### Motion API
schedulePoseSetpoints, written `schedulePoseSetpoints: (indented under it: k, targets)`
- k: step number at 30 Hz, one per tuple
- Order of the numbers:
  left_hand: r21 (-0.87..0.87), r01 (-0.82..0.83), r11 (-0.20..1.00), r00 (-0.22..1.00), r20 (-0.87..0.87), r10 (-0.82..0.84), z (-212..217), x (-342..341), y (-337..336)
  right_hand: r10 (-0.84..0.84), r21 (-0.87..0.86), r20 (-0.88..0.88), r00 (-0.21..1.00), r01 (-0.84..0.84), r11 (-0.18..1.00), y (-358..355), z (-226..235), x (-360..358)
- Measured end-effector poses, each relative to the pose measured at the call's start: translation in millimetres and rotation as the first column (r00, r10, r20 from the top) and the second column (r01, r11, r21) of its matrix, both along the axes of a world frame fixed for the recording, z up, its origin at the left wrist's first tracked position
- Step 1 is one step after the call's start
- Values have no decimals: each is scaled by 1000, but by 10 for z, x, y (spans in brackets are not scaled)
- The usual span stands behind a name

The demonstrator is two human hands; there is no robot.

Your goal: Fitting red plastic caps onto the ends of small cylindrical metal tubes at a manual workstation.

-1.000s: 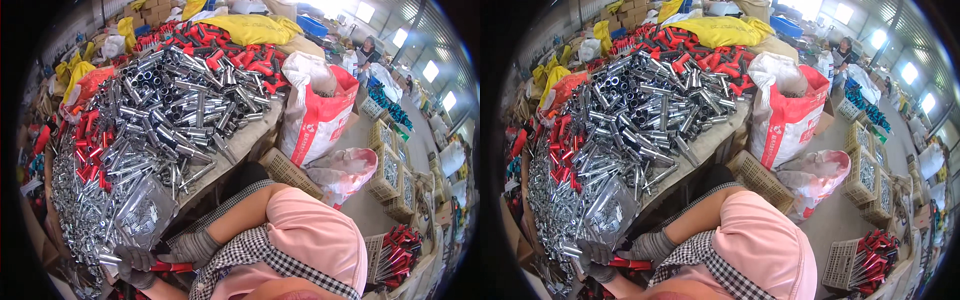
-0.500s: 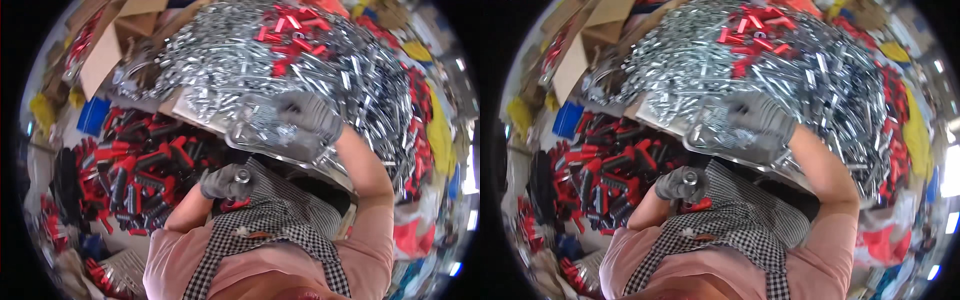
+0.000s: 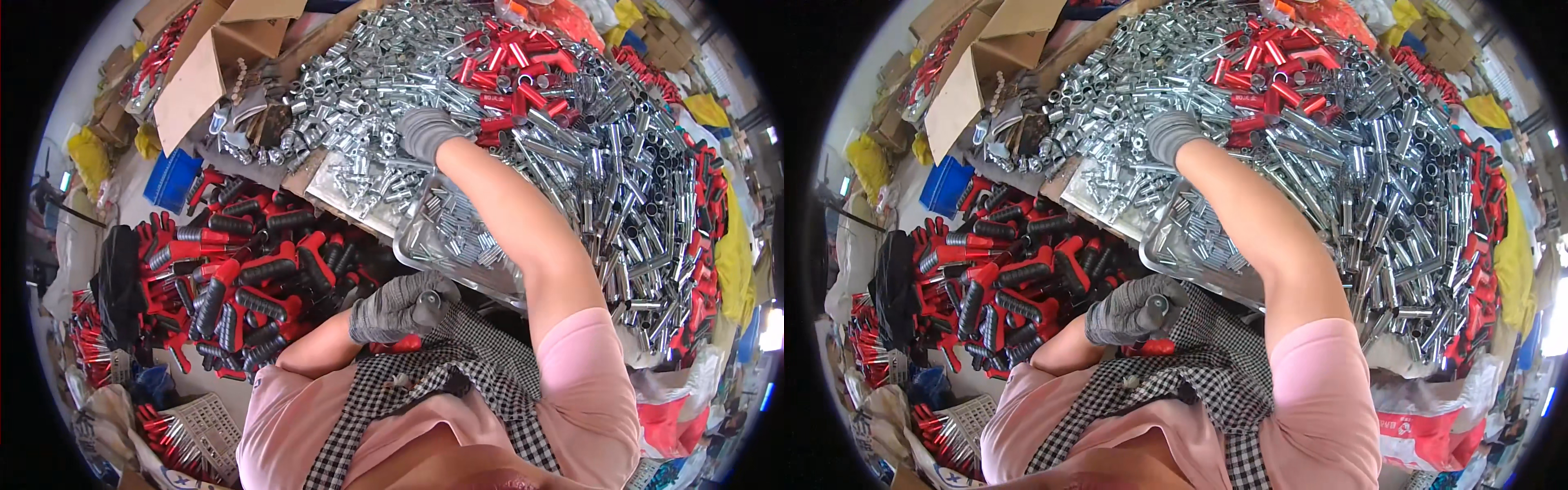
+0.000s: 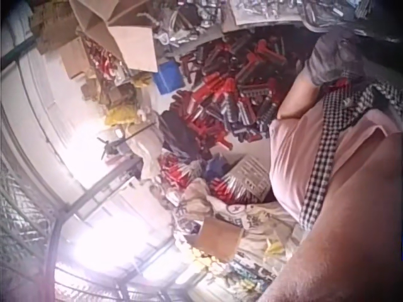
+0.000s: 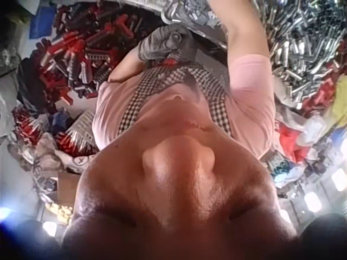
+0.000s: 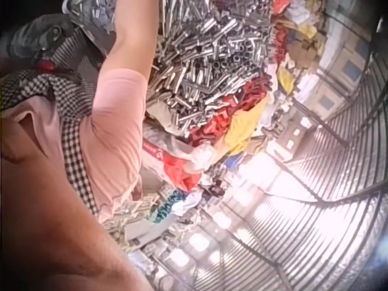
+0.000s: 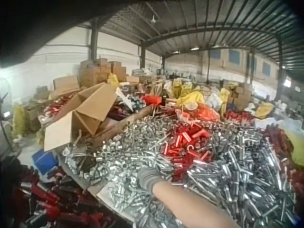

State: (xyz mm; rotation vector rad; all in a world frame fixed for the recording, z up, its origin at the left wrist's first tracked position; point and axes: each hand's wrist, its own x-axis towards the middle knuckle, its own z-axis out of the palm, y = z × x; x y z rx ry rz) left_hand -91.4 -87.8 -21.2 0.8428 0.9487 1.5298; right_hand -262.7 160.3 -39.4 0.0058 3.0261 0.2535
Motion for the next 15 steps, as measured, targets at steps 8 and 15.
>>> schedulePoseSetpoints:
  k: [8, 15]
  targets:
    - [37, 8, 999, 1000, -20, -7, -149, -4, 23, -480, -919, 6, 877, -184, -347, 318, 418, 593]
    - [112, -128, 985, 980, -140, 143, -255, -9, 105, -87, -757, -169, 982, -185, -626, 120, 538, 1979]
